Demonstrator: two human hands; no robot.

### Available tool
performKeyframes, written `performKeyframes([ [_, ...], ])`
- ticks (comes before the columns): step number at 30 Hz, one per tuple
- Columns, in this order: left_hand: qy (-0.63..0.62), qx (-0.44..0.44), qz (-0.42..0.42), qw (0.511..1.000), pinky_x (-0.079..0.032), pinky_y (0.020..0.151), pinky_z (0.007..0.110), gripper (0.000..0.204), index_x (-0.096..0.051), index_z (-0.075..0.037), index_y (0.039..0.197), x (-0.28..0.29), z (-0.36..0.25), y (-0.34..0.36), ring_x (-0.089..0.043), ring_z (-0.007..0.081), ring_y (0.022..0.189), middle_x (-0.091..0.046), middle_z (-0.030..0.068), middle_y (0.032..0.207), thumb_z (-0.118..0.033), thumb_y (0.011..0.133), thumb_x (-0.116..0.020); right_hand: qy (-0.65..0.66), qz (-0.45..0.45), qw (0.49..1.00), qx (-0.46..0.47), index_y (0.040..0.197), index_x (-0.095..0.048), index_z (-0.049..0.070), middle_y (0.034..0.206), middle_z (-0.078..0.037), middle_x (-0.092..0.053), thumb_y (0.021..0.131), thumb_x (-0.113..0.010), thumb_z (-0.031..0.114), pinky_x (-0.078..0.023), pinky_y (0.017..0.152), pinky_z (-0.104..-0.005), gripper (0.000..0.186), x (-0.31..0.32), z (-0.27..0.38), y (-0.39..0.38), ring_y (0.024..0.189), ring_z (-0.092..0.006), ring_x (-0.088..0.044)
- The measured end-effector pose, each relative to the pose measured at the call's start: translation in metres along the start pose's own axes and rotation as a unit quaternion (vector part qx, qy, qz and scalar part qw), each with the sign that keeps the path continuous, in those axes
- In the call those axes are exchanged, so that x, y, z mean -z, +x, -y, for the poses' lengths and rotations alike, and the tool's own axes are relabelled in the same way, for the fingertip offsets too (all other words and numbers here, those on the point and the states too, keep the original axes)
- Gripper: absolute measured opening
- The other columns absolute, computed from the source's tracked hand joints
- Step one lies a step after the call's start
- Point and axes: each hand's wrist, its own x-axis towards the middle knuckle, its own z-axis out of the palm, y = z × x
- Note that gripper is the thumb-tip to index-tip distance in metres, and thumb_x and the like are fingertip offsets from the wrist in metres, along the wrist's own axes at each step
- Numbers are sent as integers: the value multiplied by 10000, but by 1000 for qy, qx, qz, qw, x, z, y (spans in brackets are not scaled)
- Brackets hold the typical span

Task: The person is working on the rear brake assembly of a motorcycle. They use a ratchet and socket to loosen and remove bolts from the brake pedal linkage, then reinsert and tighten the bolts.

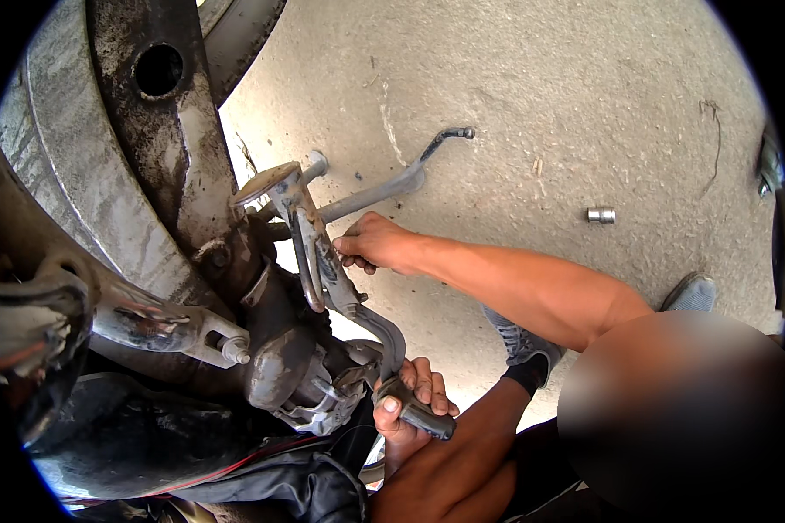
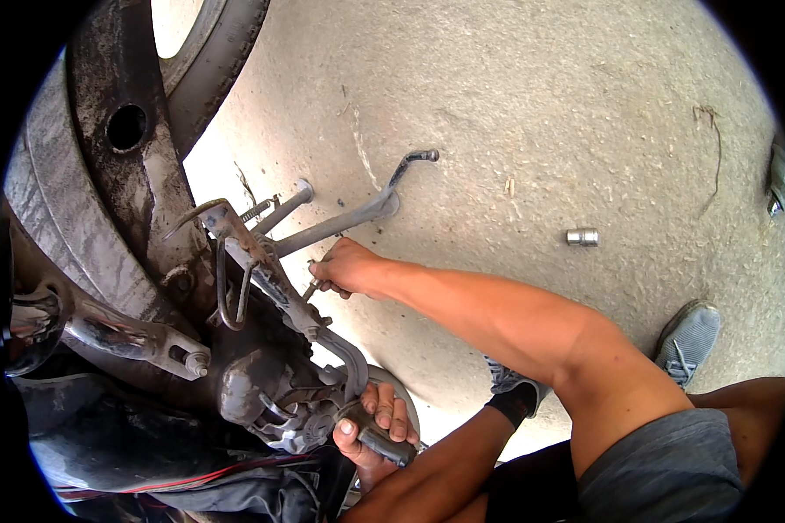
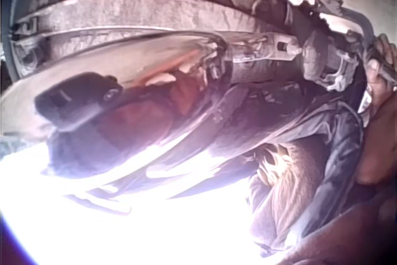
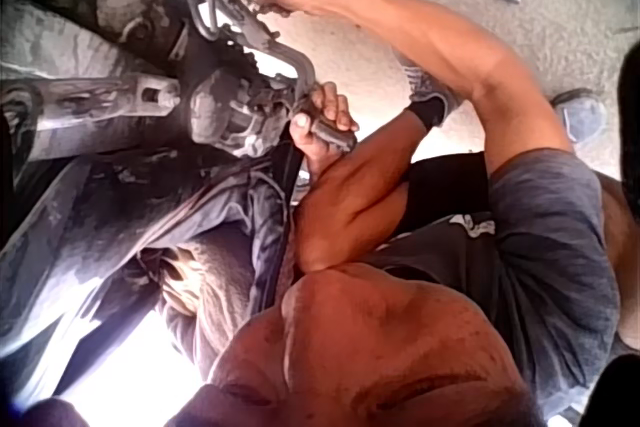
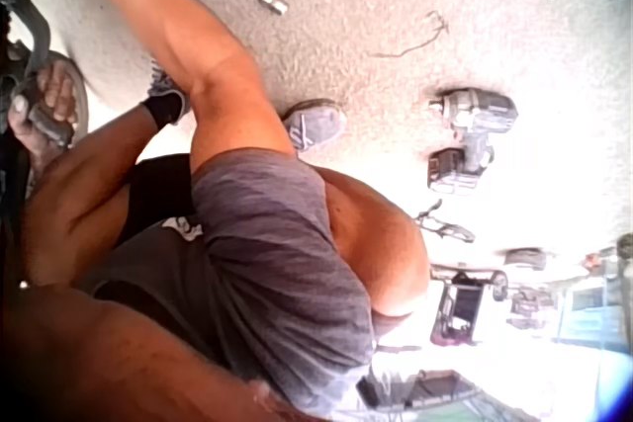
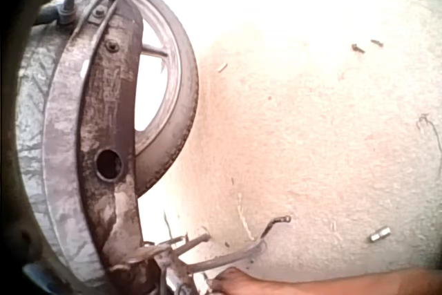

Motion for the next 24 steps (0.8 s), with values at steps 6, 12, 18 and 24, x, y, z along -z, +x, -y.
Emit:
performKeyframes([
  [6,1,-2,-8,1000,-589,638,441,331,-458,-59,926,-2,0,1,-565,212,685,-473,59,788,-329,812,-612,-46,28,997,-60,772,-644,-17,634,-46,-547,917,-582,226,-411,468,-296,290,6,6,2,534,-123,-480],
  [12,4,2,-4,1000,-589,633,435,332,-457,-58,924,0,0,1,-564,212,674,-473,60,781,-327,808,-614,-30,25,997,65,868,-644,5,665,-24,-533,923,-571,231,-385,471,-282,244,5,-6,-4,560,-112,-464],
  [18,-5,-4,-9,1000,-585,628,432,334,-461,-57,922,-4,0,0,-564,214,674,-475,61,783,-328,805,-617,-39,53,994,-85,833,-600,12,651,-24,-496,897,-612,242,-313,419,-285,239,8,8,10,495,-112,-397],
  [24,-2,1,-12,1000,-585,631,433,337,-459,-59,923,0,1,1,-560,213,670,-474,59,783,-332,805,-617,-107,20,986,-125,812,-595,-11,703,-102,-534,932,-538,329,-379,490,-346,365,9,9,16,540,-170,-458],
])
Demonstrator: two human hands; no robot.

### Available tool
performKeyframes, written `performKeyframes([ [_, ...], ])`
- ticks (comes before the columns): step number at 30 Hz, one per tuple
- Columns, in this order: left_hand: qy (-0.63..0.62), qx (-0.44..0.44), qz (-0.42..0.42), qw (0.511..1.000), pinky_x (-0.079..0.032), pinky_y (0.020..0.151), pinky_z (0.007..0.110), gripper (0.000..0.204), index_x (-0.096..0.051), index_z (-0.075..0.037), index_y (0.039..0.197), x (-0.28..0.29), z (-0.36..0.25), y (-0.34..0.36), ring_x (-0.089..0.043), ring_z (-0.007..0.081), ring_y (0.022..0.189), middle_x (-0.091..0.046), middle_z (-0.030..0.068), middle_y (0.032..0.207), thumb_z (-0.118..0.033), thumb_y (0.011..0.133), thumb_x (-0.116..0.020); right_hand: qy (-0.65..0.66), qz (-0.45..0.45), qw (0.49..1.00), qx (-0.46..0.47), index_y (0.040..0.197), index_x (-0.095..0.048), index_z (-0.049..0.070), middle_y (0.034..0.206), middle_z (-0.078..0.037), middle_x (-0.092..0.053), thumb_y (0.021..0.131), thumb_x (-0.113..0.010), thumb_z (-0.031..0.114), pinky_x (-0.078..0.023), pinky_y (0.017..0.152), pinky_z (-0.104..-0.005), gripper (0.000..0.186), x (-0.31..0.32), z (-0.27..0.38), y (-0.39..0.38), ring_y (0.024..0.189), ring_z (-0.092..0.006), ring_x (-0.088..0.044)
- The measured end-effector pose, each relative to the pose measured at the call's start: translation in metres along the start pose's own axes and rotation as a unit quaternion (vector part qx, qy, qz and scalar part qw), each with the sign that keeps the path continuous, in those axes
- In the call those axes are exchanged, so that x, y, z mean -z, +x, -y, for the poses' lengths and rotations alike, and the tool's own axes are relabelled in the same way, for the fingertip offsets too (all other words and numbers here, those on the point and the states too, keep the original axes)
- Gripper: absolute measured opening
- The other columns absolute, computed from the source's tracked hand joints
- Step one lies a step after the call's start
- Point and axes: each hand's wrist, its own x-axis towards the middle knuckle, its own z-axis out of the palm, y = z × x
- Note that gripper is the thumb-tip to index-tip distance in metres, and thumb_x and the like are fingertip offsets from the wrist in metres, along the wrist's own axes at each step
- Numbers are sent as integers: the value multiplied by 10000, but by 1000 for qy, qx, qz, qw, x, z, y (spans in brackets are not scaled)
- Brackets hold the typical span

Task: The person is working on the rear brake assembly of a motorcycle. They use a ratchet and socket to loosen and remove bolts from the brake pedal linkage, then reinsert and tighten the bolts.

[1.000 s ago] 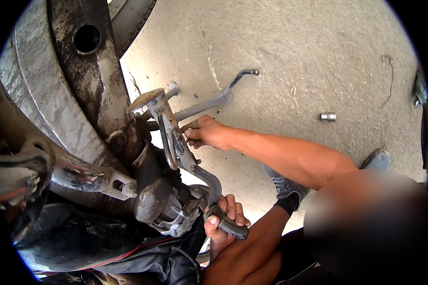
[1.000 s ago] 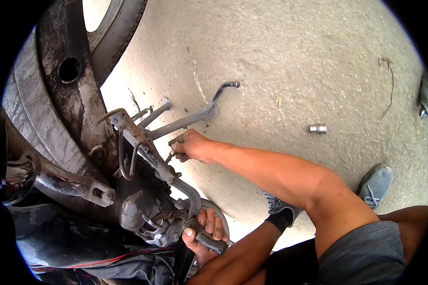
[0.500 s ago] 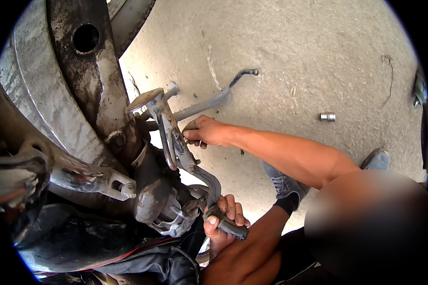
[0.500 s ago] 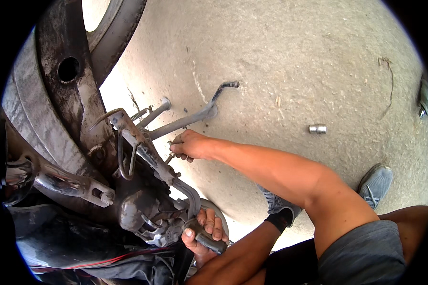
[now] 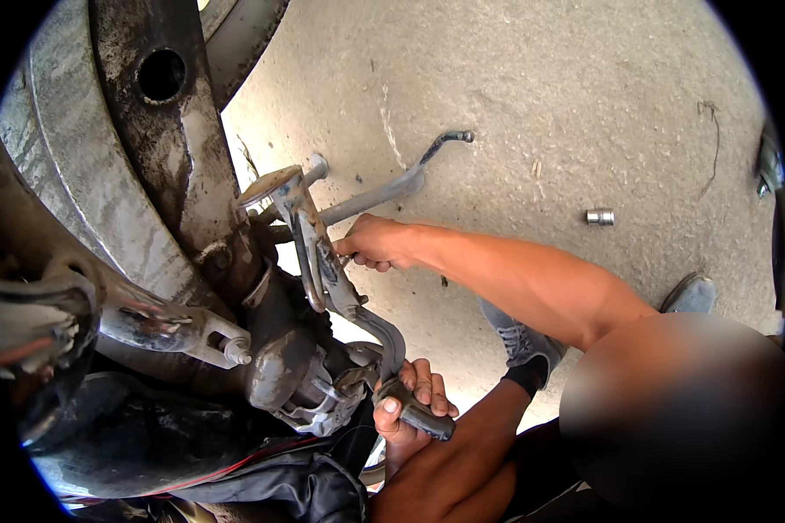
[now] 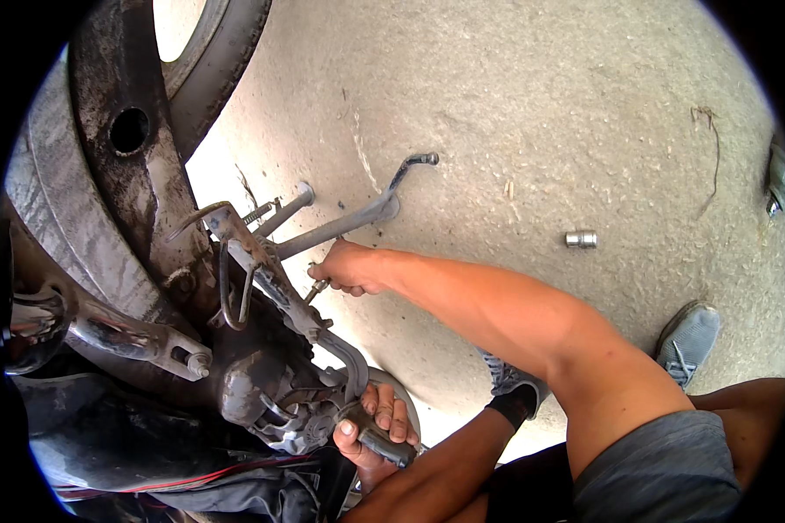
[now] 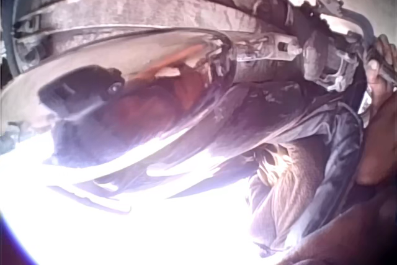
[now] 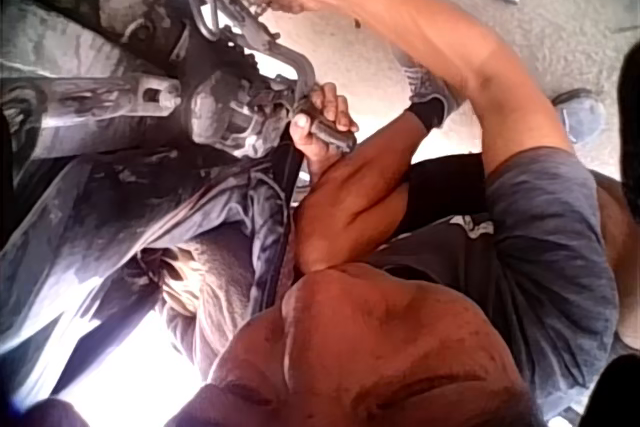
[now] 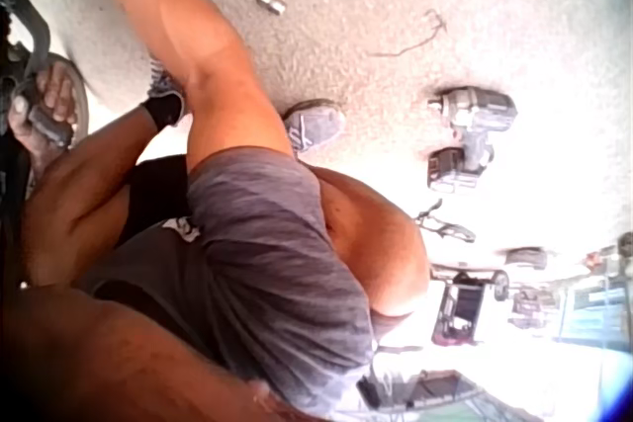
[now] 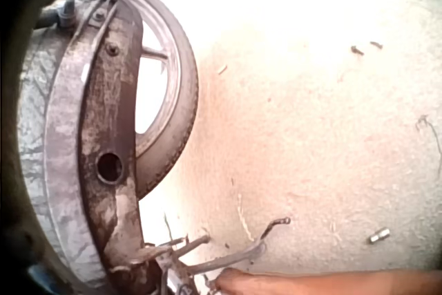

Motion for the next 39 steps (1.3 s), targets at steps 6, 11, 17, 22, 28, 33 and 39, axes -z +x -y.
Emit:
performKeyframes([
  [6,9,-1,0,1000,-581,624,426,335,-450,-64,921,-5,-1,-1,-558,206,663,-476,58,783,-333,807,-614,-194,-130,939,254,849,-637,-46,906,-254,-641,937,-442,353,-450,810,-485,453,-18,-20,-13,873,-425,-601],
  [11,-19,-11,5,1000,-602,660,453,322,-452,-43,919,-4,1,0,-576,225,666,-473,75,774,-297,803,-611,-296,-128,917,237,806,-649,-59,929,-264,-643,875,-439,270,-465,808,-472,396,-18,-9,-1,847,-428,-603],
  [17,-40,-16,6,999,-610,687,471,315,-454,-33,919,-2,1,0,-585,235,672,-471,82,769,-277,801,-615,-274,-57,957,68,810,-644,-71,864,-246,-643,865,-458,292,-499,671,-439,411,-16,15,2,712,-356,-620],
  [22,-33,-14,11,999,-610,689,472,319,-455,-33,916,-2,1,0,-583,234,669,-471,82,767,-281,800,-619,-223,-22,974,23,840,-631,-56,790,-190,-618,895,-449,317,-488,596,-413,419,-13,18,-10,653,-303,-597],
  [28,-24,-12,8,1000,-612,683,469,322,-454,-38,909,-4,1,2,-576,228,659,-470,79,763,-287,797,-624,-119,-29,971,206,838,-610,-71,793,-196,-606,919,-426,323,-472,747,-427,442,-16,-18,-2,784,-321,-602],
  [33,-19,-16,3,1000,-615,662,459,327,-451,-43,905,-4,1,2,-572,223,649,-466,72,756,-294,795,-628,-237,-42,942,233,835,-601,-71,789,-190,-611,903,-435,278,-484,712,-438,393,-15,-9,0,779,-315,-617],
  [39,-14,-15,-8,1000,-616,645,452,322,-454,-47,895,-6,0,2,-571,221,642,-461,69,738,-296,788,-629,-200,42,979,3,739,-592,-31,638,-133,-550,872,-464,240,-384,439,-399,328,-16,17,9,503,-234,-501],
])
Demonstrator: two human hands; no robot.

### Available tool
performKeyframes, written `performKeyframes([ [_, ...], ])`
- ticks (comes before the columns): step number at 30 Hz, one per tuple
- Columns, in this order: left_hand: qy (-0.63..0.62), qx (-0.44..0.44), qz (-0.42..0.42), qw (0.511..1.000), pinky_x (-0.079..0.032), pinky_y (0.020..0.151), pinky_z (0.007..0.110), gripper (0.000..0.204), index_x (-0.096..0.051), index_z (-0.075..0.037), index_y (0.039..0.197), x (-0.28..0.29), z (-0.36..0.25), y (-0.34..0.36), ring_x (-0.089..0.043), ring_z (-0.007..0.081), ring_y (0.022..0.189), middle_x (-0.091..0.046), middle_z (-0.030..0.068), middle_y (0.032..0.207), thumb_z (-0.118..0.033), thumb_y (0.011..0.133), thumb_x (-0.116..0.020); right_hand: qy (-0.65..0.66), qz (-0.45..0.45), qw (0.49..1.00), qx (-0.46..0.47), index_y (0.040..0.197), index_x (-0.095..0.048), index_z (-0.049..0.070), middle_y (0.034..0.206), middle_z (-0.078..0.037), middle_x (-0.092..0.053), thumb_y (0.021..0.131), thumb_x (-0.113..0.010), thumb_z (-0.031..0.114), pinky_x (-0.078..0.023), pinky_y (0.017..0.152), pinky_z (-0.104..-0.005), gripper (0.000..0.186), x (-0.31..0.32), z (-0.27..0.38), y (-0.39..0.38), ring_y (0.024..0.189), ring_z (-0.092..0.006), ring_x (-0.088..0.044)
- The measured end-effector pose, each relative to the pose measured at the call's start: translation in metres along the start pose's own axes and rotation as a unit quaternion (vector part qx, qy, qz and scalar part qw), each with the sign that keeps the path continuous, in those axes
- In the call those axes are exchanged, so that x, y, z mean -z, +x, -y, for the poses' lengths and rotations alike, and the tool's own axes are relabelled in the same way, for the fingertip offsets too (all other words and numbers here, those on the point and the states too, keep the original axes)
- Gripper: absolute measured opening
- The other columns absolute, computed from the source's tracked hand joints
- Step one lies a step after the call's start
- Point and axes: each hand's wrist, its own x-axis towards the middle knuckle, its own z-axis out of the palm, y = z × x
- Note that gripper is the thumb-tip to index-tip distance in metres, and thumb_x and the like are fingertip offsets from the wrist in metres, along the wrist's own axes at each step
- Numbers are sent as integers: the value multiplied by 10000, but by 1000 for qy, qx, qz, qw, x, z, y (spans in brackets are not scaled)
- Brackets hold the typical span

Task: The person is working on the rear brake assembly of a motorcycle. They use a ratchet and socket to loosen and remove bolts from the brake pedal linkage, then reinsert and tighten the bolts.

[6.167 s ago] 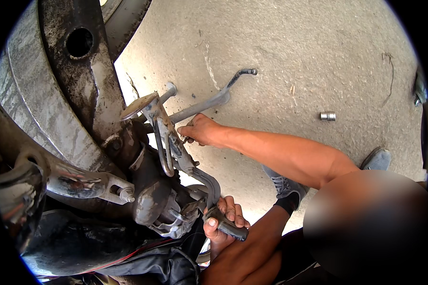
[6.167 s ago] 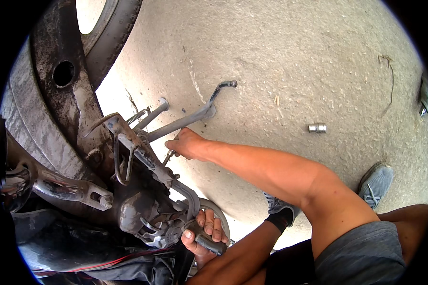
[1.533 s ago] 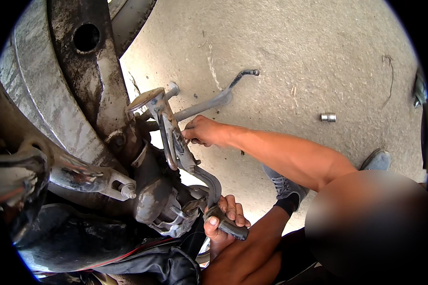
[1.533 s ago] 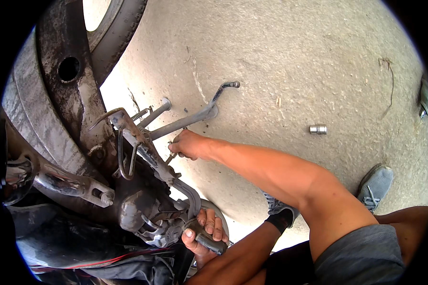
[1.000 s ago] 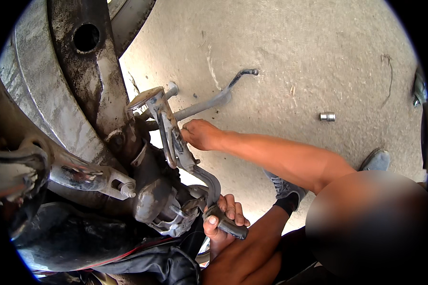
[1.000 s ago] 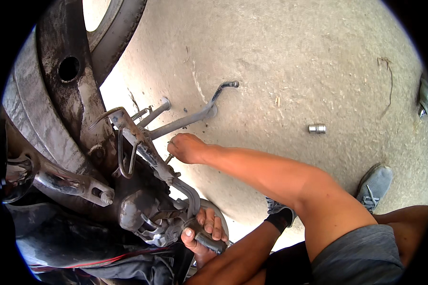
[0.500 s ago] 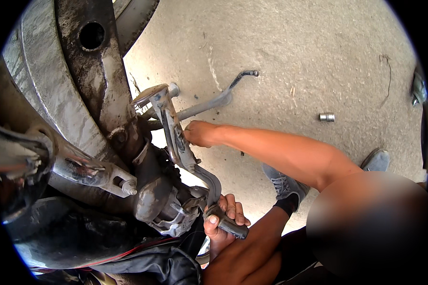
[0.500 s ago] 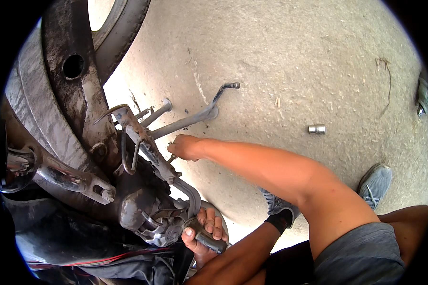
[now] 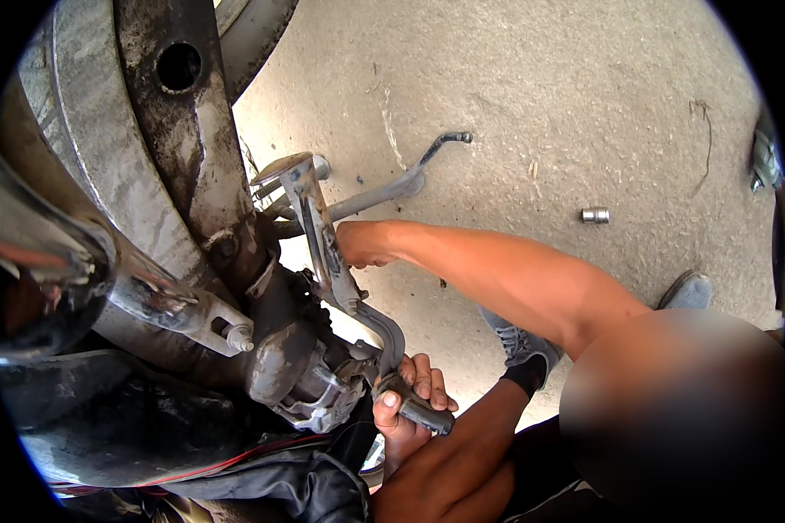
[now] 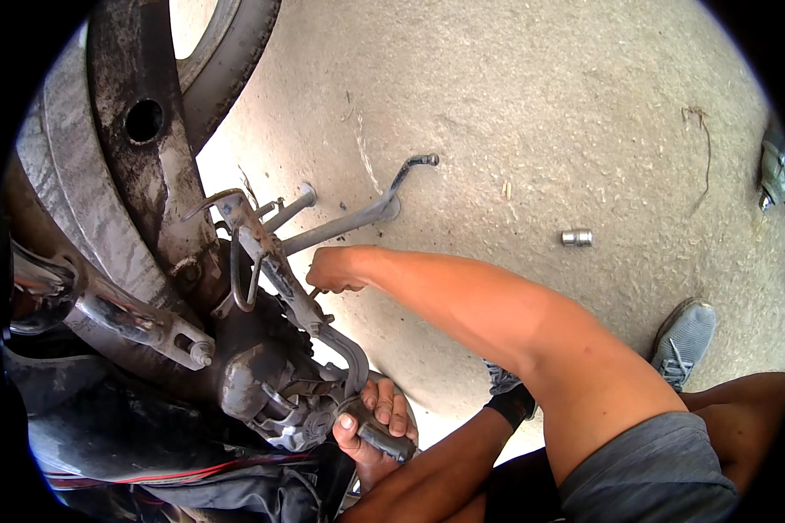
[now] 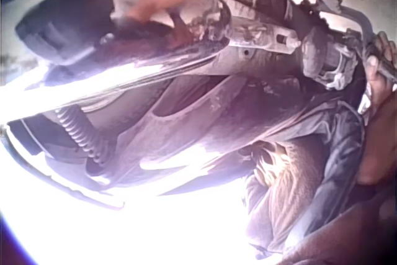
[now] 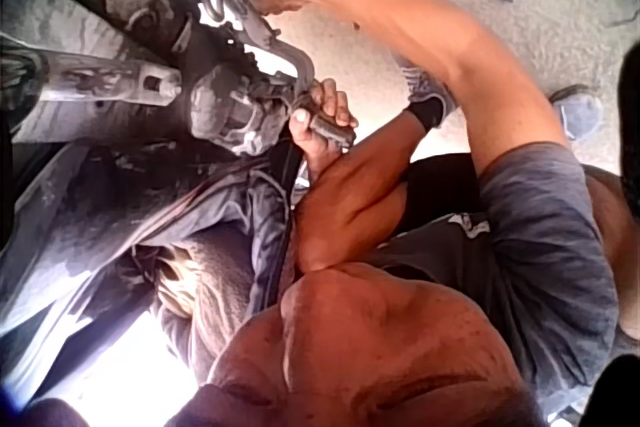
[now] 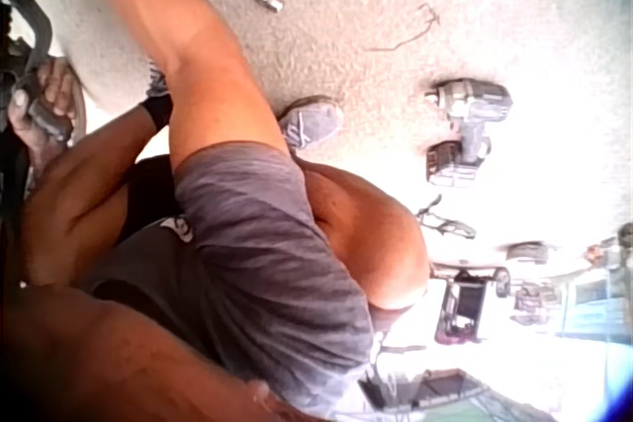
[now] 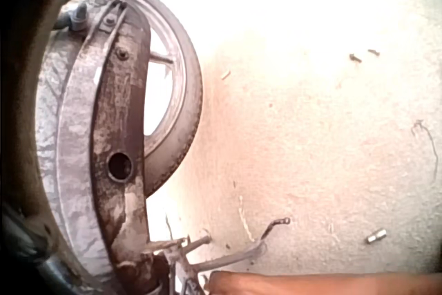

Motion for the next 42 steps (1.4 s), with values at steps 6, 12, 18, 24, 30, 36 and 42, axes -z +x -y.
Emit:
performKeyframes([
  [6,23,-5,-7,1000,-617,633,448,337,-456,-48,887,1,1,-1,-571,215,638,-458,65,734,-316,780,-631,40,-87,995,-30,791,-575,-35,682,-136,-555,897,-493,287,-379,453,-401,349,3,-15,-14,523,-225,-493],
  [12,20,-15,0,1000,-611,643,438,356,-468,-50,902,1,4,-1,-580,209,681,-471,62,763,-355,799,-622,25,-161,985,-53,887,-618,-75,868,-212,-627,927,-497,398,-496,631,-428,490,-2,-41,-51,734,-298,-626],
  [18,19,-48,35,998,-588,657,409,468,-463,-45,937,3,10,-1,-553,194,692,-464,51,788,-484,853,-601,13,-166,986,-21,949,-615,-89,917,-236,-634,914,-549,401,-492,734,-423,497,-13,-61,-91,825,-324,-640],
  [24,11,-69,73,995,-591,686,437,546,-489,-45,1000,11,12,-1,-594,236,767,-513,74,824,-566,863,-576,-233,-220,944,77,1068,-598,-50,1038,-237,-632,881,-606,314,-474,825,-424,409,22,-48,-147,983,-345,-619],
  [30,41,-79,105,991,-567,705,426,576,-485,-9,1080,15,16,-3,-557,238,786,-507,86,869,-543,882,-563,-450,-231,848,159,1045,-602,42,954,-178,-640,821,-623,160,-457,843,-459,254,66,-30,-192,998,-375,-593],
  [36,71,-59,165,982,-562,738,449,556,-503,-1,1114,25,26,-6,-571,276,847,-531,114,919,-494,875,-599,-477,-203,852,77,950,-634,-18,951,-227,-650,737,-515,24,-490,786,-462,247,27,-45,-191,964,-380,-617],
  [42,177,41,180,967,-541,818,469,516,-499,26,1113,32,27,-30,-628,312,914,-568,143,937,-307,794,-730,-522,-165,836,44,922,-685,26,939,-197,-678,727,-566,61,-523,779,-431,231,-39,-102,-137,928,-351,-652],
])
